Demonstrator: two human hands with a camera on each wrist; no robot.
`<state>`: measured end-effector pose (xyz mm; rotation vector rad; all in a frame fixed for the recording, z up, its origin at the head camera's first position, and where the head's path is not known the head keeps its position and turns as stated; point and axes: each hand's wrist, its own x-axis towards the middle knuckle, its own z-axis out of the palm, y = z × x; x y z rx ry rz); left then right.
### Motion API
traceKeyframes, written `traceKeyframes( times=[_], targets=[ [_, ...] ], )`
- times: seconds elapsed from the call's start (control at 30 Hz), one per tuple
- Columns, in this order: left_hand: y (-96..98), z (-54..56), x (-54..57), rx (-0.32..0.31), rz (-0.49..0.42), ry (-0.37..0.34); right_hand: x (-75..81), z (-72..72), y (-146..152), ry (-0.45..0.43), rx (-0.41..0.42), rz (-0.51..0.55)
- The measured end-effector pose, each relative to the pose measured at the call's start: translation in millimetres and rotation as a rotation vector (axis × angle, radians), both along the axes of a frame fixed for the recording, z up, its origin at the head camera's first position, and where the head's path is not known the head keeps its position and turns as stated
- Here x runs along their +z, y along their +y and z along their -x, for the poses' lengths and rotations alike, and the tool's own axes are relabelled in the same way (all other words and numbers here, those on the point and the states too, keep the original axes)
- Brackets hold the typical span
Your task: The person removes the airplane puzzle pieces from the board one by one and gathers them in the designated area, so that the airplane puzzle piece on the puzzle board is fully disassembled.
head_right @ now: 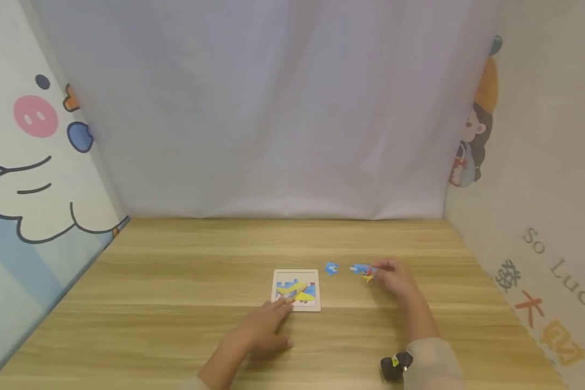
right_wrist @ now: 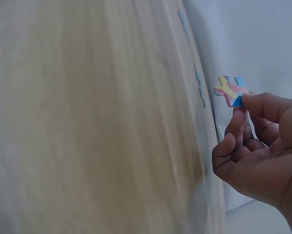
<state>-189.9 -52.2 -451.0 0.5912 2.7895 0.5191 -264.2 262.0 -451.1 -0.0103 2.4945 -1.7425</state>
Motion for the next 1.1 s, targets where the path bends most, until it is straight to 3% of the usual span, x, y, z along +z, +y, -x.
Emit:
traceKeyframes(
  times=[0.53,0.93,1.1],
  targets=[
    [1.1,-2.6,5.3,-0.007,0.050,0.006,-6.2,13.5,27.8,0.009,-0.022,-0.118],
    [1.0,-0.8,3.3,0.005,0.054,0.000,-11.4,23.6,35.5,0.024,0.005,-0.096],
    [1.4,-0.8,3.1,0.008,0.053,-0.004,-13.8,25.0,35.5,0.018,-0.008,-0.174]
  ],
)
